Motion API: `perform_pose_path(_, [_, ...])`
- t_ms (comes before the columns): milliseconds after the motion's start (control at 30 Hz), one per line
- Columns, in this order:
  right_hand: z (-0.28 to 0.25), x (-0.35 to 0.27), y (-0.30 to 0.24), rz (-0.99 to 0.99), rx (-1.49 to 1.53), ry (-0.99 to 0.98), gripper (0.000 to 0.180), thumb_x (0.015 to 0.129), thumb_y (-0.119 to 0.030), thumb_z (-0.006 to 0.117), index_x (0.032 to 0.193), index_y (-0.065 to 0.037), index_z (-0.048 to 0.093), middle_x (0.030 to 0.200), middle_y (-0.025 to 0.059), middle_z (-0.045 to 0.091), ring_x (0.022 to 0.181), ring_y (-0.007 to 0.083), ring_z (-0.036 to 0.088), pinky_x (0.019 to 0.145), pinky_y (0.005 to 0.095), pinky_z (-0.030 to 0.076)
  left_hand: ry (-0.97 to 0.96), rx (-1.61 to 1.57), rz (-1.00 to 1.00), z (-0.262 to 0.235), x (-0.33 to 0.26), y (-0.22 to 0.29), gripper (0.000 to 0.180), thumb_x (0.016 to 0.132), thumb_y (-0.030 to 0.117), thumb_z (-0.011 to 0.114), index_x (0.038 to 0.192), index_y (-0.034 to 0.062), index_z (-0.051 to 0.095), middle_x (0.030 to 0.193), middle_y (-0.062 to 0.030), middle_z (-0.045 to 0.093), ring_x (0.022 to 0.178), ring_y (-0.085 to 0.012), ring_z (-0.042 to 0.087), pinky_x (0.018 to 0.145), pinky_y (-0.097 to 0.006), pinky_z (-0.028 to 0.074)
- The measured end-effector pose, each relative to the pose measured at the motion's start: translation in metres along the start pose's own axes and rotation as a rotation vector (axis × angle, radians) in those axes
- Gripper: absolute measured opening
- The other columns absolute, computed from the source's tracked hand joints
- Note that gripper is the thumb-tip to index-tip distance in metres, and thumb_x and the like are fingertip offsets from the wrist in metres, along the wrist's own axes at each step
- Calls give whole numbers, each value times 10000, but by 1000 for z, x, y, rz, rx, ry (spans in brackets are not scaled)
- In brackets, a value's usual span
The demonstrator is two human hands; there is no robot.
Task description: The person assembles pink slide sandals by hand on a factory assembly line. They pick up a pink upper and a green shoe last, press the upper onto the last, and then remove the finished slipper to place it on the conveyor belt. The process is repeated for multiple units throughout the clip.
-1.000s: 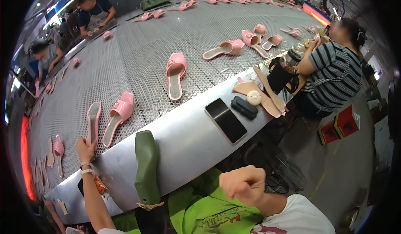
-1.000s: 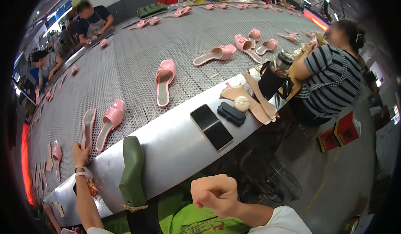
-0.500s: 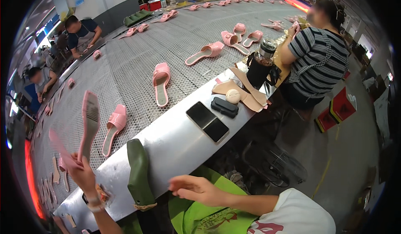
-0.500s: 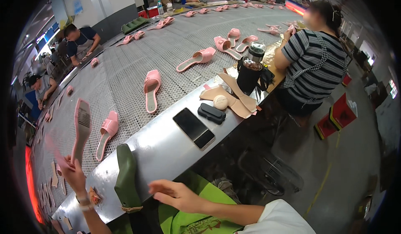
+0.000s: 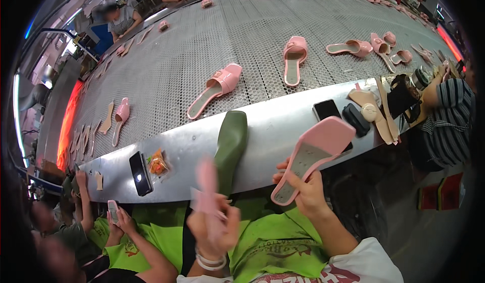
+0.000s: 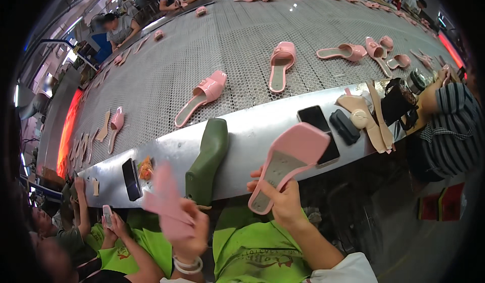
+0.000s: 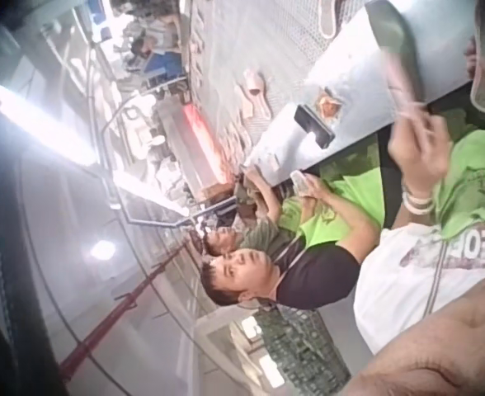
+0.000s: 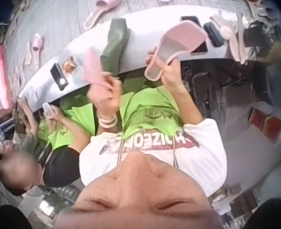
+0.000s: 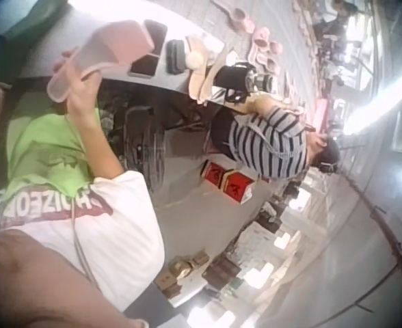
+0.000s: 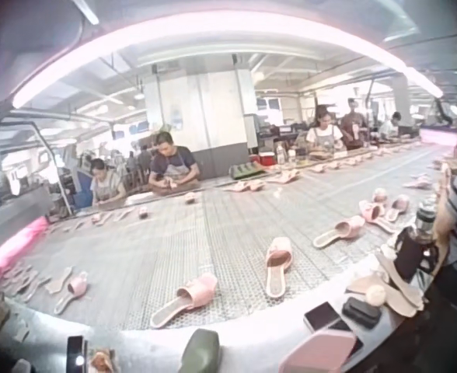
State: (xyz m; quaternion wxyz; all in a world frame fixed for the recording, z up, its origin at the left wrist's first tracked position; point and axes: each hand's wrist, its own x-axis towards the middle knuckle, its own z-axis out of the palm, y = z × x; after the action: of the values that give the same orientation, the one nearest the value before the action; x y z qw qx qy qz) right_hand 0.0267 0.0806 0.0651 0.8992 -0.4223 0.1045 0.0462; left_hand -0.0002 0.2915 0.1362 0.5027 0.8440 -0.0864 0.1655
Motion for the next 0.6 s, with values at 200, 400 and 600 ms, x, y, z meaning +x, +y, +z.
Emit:
perform_pose_path(200, [0,-2,17,150,-50,-240,591,913,-102,619,1414,-41,314,1291,153,508,1114,245,584,893,386,519,-215,446,-63,-1,44,-72,369,763,117,752,1047,-50,586,848,-186,610,640,-329,585,597,-349,483])
perform_pose_path(400, [22,1,42,305,442,-129,606,957,-311,607,1426,-76,304,1276,122,504,1149,242,544,902,413,504,-55,-366,-279,11,13,-42,432,742,114,779,1097,-52,597,861,-196,664,799,-250,698,726,-315,530])
perform_pose_path(600, [16,-10,36,325,189,-100,476,880,-312,691,1217,-18,525,1051,107,630,912,200,646,772,372,569,-542,-179,-278,7,-38,-36,426,755,153,808,1098,-23,628,891,-144,680,761,-194,672,685,-291,517])
